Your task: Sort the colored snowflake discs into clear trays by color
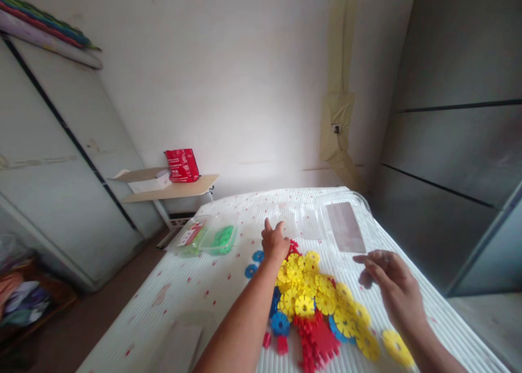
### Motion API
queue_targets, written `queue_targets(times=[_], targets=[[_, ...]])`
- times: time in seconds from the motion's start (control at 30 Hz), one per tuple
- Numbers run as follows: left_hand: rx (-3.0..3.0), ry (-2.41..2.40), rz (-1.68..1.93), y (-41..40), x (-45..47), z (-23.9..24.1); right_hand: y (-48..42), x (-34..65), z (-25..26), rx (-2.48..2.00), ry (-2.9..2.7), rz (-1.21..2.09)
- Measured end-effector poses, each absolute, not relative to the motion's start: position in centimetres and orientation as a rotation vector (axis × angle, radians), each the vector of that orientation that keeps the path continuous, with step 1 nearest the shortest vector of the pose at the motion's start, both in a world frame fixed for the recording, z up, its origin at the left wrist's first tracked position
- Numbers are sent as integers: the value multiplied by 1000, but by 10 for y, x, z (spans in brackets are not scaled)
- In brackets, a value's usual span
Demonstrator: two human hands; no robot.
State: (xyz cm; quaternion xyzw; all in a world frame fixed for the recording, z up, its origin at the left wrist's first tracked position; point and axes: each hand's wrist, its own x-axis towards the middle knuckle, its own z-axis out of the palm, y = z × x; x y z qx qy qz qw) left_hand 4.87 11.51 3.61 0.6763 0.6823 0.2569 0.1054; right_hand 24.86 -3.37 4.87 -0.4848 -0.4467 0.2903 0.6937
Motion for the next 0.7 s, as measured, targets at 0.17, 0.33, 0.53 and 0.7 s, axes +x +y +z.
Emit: queue_targets(times=[0.17, 0.33, 0.53, 0.7], targets=[[2108, 1848, 845, 86, -4, 65, -38, 249, 52, -1117, -979, 698], [1756, 1580, 954, 17, -91, 99, -49, 228, 61, -1121, -1017, 954], [1370, 1464, 1063, -65, -132, 102, -74, 136, 60, -947, -1199, 1548], [1206, 1576, 1212, -90, -145, 75, -87, 66, 40, -885, -1358, 1792]])
